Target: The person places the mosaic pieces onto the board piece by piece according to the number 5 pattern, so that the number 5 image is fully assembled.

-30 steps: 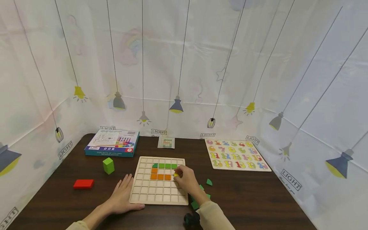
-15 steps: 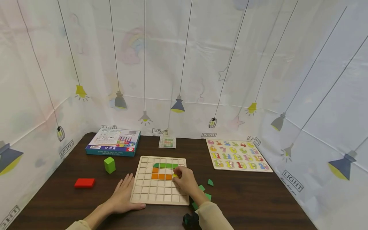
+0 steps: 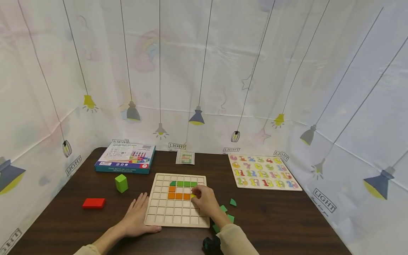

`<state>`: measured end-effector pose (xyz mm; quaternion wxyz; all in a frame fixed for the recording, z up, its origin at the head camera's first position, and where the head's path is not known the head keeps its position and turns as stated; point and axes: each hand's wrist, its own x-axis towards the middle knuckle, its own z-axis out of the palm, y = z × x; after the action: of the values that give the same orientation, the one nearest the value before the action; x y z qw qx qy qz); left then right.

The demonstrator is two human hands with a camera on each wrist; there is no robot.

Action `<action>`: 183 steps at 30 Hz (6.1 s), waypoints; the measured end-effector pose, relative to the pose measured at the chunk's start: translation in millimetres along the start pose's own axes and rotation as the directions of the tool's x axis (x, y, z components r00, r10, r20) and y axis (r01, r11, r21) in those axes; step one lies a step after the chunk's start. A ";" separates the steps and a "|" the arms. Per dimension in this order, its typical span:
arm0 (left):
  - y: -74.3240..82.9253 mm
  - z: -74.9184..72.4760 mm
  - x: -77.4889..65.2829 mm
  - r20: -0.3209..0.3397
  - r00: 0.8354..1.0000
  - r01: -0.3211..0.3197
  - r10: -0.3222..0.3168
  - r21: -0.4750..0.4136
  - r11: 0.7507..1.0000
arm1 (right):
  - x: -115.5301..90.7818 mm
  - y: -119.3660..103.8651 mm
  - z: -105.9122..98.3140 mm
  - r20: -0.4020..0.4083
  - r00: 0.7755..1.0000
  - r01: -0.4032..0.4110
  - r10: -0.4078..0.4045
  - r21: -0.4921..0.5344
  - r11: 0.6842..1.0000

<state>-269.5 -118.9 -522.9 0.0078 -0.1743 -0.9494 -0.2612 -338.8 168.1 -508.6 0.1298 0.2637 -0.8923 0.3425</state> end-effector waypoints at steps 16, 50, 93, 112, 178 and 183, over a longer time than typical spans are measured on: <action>-7.4 14.0 5.5 -0.006 1.000 -0.001 0.001 0.027 1.000 | -7.7 3.5 -11.1 -0.020 1.000 -0.004 0.004 0.034 0.999; 6.0 -6.8 -2.3 0.019 1.000 0.015 -0.015 0.008 1.000 | -55.6 40.4 -64.9 -0.071 0.984 -0.162 0.162 0.014 0.987; -4.0 6.2 1.2 -0.007 1.000 0.013 -0.013 -0.004 1.000 | -65.6 34.9 -66.1 -0.138 0.975 -0.179 0.174 -0.026 0.984; 2.2 -0.2 -2.1 0.014 1.000 0.006 -0.006 -0.028 1.000 | -33.3 3.2 -29.0 -0.029 1.000 0.007 -0.005 0.065 0.998; 6.8 -4.6 -4.1 0.008 1.000 0.004 -0.004 0.005 1.000 | -64.5 24.3 -69.5 -0.052 0.980 -0.190 0.195 0.080 0.979; 2.9 -1.6 -4.1 -0.018 1.000 -0.022 0.021 -0.023 0.999 | -77.3 30.5 -78.6 -0.046 0.977 -0.203 0.206 0.065 0.977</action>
<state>-264.9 -118.7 -520.5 0.0169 -0.1823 -0.9442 -0.2737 -287.9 270.1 -499.6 0.1094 0.1651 -0.9003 0.3875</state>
